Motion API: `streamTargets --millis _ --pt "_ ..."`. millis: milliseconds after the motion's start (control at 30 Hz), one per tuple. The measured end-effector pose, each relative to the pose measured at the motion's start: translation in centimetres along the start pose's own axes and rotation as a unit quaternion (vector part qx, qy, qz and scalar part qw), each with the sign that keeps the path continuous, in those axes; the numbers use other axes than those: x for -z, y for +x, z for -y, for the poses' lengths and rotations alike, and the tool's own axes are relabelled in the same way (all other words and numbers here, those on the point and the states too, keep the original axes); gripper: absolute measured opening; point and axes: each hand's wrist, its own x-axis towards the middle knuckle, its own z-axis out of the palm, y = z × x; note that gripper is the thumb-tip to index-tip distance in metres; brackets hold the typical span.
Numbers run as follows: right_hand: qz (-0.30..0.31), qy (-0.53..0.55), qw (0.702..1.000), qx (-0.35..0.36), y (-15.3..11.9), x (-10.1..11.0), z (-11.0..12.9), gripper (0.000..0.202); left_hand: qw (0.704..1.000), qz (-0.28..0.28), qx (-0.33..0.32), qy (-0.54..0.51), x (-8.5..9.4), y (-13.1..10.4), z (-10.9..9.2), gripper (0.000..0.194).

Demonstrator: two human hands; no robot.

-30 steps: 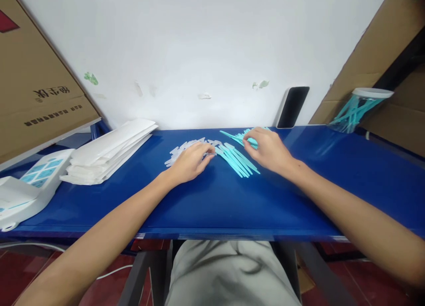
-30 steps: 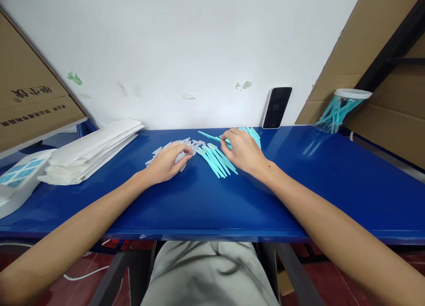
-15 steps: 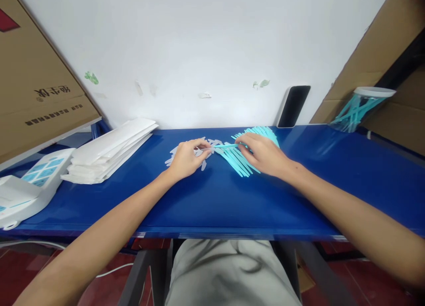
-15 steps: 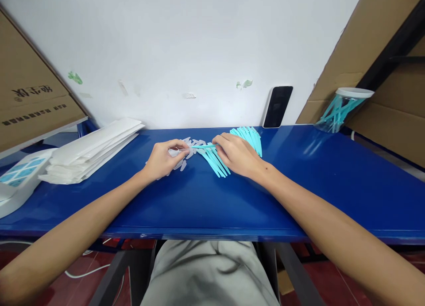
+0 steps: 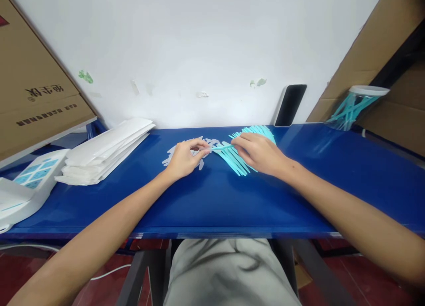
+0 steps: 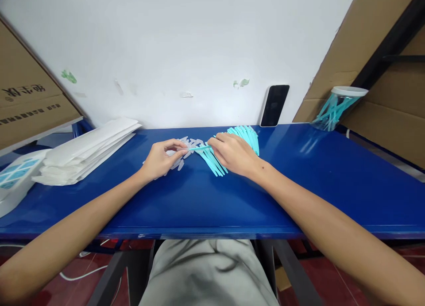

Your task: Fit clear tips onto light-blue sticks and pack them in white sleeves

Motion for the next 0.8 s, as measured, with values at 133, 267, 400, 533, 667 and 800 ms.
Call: streamTargets --millis 133,267,400,533,667,800 --pt "-0.01 0.042 0.999 0.021 -0.1 -0.2 0.1 0.028 1.0 0.006 -0.002 -0.028 -0.4 -0.2 -0.1 0.026" --pt "-0.027 0.065 0.997 0.041 -0.3 -0.7 0.7 0.03 0.998 0.009 0.011 -0.064 -1.3 -0.7 -0.5 0.029" --pt "-0.034 0.068 0.996 0.036 -0.3 -0.9 1.2 0.031 0.999 0.003 0.001 -0.05 -1.4 -0.9 -0.8 0.028" --pt "-0.011 0.042 0.999 -0.032 0.0 -0.3 1.2 0.029 0.991 0.016 -0.096 0.088 -0.4 -0.2 -0.7 0.028" --pt "0.062 -0.049 0.984 -0.162 0.2 0.4 0.6 0.026 0.966 0.043 -0.15 0.207 0.6 0.3 0.4 0.035" --pt "0.121 -0.105 0.958 -0.24 0.2 0.5 -0.1 0.025 0.948 0.128 -0.155 0.248 0.7 0.3 1.2 0.037"
